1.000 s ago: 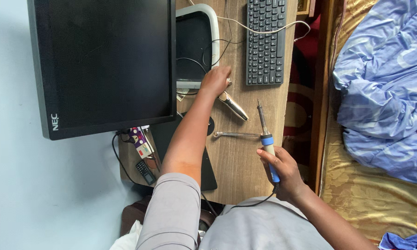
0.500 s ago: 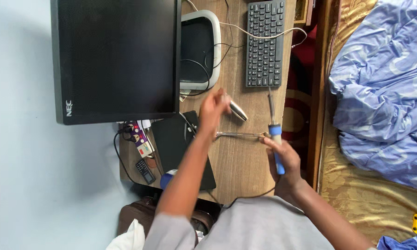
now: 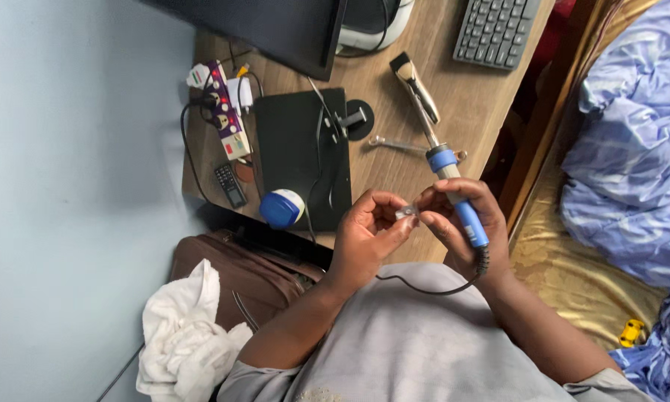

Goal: The person uses a soldering iron to apply solder to a small electronic component by hand, then takes apart a hair clipper to inspect and work on its internal mechanism.

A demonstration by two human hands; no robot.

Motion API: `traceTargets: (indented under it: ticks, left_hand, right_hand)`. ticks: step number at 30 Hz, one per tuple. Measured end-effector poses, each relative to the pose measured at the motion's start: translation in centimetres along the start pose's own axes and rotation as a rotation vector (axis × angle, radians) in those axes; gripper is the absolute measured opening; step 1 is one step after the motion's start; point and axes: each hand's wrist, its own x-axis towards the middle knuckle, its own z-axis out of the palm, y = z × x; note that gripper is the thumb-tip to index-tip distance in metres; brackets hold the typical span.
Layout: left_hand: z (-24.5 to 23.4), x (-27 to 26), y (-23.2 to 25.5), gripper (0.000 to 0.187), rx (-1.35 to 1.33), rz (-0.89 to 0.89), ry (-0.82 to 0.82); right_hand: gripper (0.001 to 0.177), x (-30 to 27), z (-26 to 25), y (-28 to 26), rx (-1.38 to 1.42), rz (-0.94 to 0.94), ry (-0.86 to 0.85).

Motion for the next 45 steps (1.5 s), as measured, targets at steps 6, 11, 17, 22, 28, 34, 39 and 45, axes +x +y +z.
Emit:
traceTargets:
  ticks: [6,11,17,22,28,34,39,45]
  left_hand:
    - [0.3,-1.8,0.7,0.024,0.199,0.085,-0.032]
    - [0.5,-3.2,1.7,0.032,0.253,0.102,-0.080]
    - [0.9,-4.1,1.6,0.023,0.062,0.034,-0.053]
    - [1.5,-4.5,0.9,0.017,0.160,0.110,0.017]
    - [0.3,-4.0,0.8,0.016,0.064,0.123,0.100]
    - [-1.6,-4.3,2.6,0.016,0.128,0.203,0.263]
    - [-2.1,-4.7,3.4,0.018,0.250,0.322,0.305]
    - [-2.1,-4.9,3.7,0.019,0.356,0.392,0.301]
  right_hand:
    - [0.039,-1.3,1.1,-1.1,0.042,0.059,-0.026]
    - [0.037,-2.1,1.5,-2.1,0.020,0.049,-0.002]
    - [0.039,-3.3,2.5,-1.8,-0.114,-0.066,0.023]
    - [0.043,-3.9,2.5,-0.7,-0.150,-0.220,-0.031]
    - [0.038,-4.9,-0.1,0.8,-0.466,-0.535,0.052]
    - [0.049,-8.0,-2.5,-1.6,-0.412,-0.575,0.180]
    - [0.042,-10.9,-5.0,-2.5,-0.451,-0.338,0.210]
    - [0.030,-7.4,-2.5,-4.0,-0.403,-0.586,-0.164]
